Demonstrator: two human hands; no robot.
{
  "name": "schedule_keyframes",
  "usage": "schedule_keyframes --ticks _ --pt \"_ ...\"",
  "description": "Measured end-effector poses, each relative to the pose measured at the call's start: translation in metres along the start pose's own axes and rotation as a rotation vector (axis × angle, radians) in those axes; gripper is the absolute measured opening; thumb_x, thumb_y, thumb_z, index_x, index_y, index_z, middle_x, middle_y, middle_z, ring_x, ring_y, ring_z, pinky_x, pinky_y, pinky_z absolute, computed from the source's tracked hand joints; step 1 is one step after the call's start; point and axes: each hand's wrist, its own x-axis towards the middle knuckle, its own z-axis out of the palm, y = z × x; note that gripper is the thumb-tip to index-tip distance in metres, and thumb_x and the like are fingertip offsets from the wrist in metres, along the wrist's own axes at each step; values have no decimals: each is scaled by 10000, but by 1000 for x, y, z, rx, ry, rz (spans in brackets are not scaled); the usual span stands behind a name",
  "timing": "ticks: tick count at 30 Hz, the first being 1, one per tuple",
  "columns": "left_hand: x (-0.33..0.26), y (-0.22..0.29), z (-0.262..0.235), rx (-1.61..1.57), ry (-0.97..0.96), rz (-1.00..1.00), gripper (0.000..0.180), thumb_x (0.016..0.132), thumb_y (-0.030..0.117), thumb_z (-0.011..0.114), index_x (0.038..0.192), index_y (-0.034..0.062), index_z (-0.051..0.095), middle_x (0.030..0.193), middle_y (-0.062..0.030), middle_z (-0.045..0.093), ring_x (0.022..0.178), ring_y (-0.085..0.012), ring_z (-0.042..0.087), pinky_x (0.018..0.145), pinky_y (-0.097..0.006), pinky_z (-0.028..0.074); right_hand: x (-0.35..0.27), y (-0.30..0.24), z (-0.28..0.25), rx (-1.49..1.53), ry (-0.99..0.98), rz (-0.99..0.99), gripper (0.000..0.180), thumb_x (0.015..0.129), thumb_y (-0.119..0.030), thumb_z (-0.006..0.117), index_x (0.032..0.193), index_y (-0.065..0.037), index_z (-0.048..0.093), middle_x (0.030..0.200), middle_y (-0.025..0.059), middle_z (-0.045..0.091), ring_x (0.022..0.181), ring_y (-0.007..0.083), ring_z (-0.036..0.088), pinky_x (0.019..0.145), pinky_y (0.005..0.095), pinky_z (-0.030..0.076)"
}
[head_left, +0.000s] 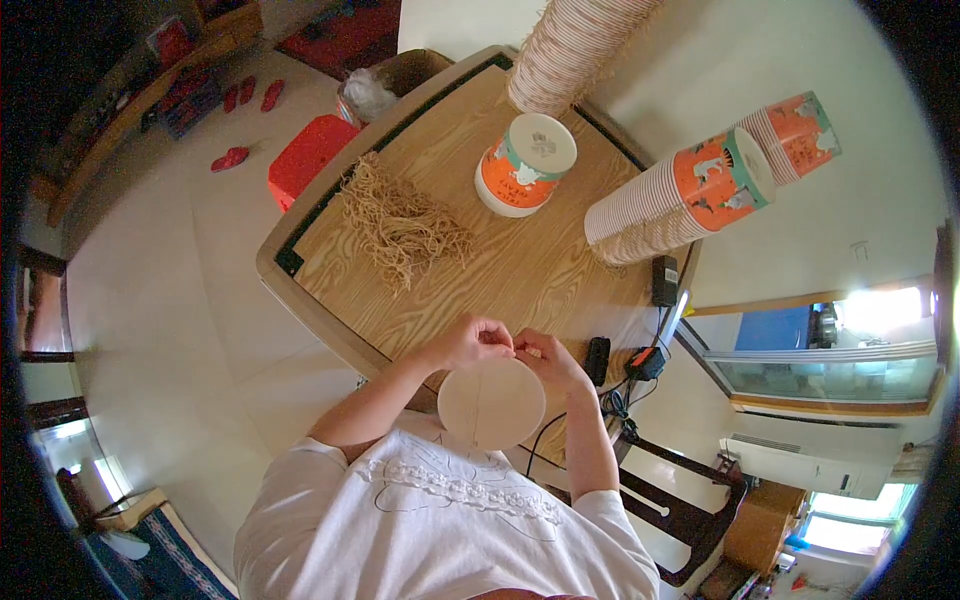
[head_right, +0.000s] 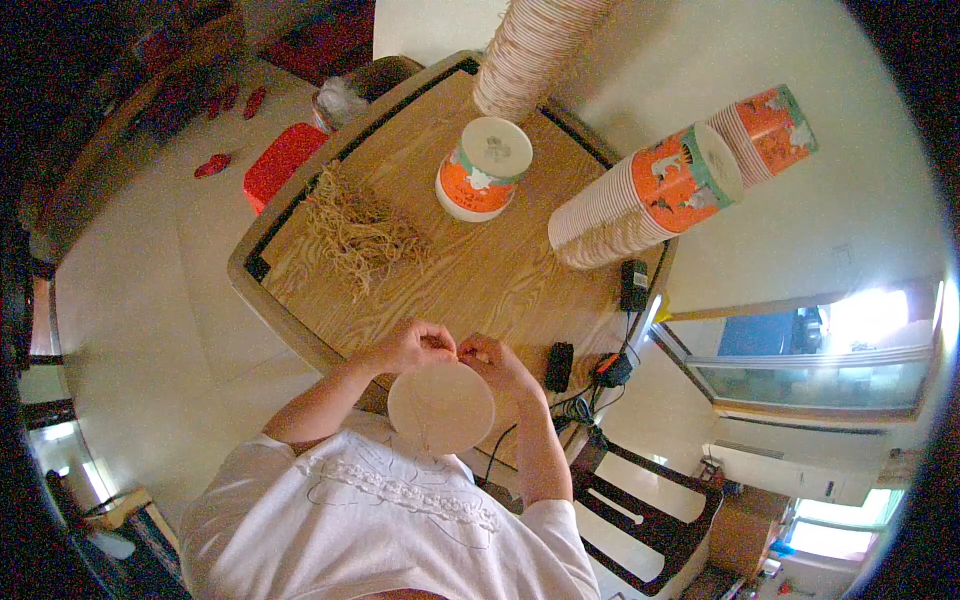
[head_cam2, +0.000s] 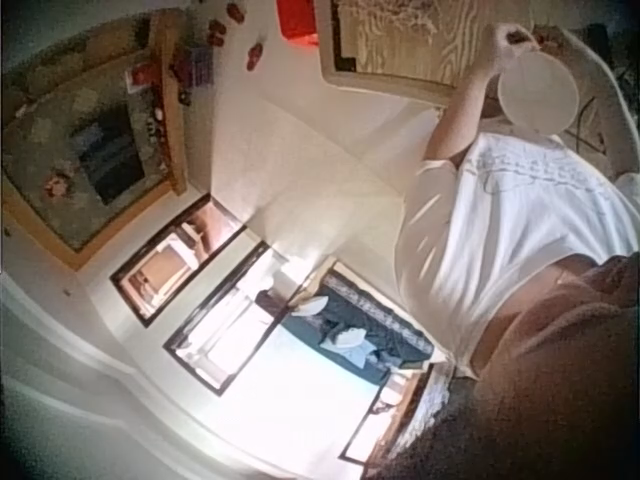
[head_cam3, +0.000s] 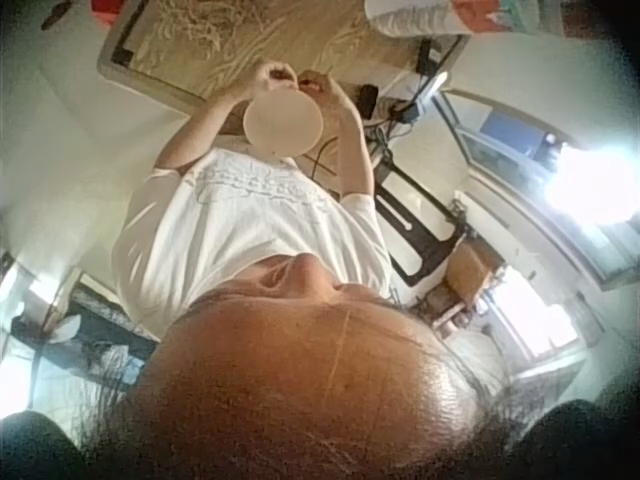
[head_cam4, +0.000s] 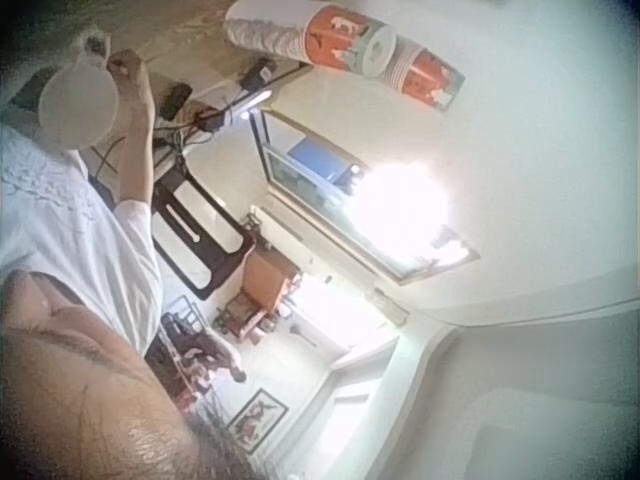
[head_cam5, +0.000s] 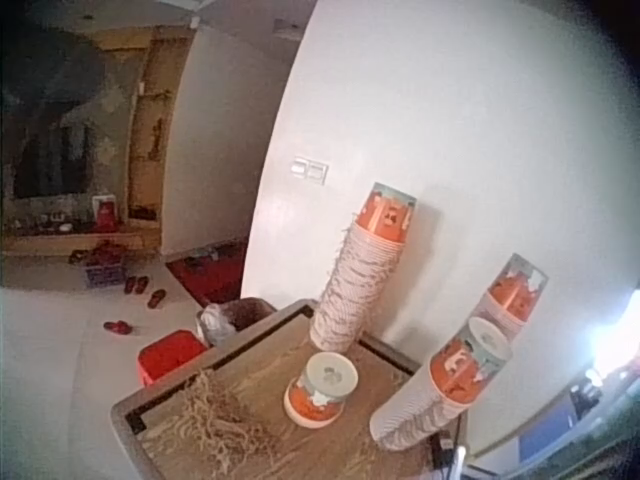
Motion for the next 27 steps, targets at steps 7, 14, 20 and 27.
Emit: schedule_keyframes --ticks 7,14,20,27 --pt "1 -4 -6 -136 -83 -23 209 824 117 604 1025 64 589 955 -25 625 878 -100 570 808 -257 452 -4 -12 4 40 111 -2 110 813 -86 602 900 -19 592 821 8 582 803 91 521 718 246 420" --pt "5 -1 4 -110 -42 95 246 858 111 544 1095 45 555 995 -46 617 924 -109 558 833 -266 433 -12 -21 18 -101 313 -96 176 801 -61 599 973 -23 600 943 76 621 865 184 593 766 296 464" --pt "2 13 0 377 100 48 334 827 187 589 1130 54 536 1052 -90 591 948 -165 558 867 -292 423 -13 -8 21 212 500 -33 133 802 -11 561 926 -3 609 878 90 639 824 161 610 728 273 477" --pt "-13 -52 -12 733 238 48 417 758 226 633 1118 36 540 1047 -192 586 991 -347 547 822 -406 451 -34 -11 40 134 473 -5 134 806 3 550 933 15 589 932 71 598 893 143 580 777 260 472"
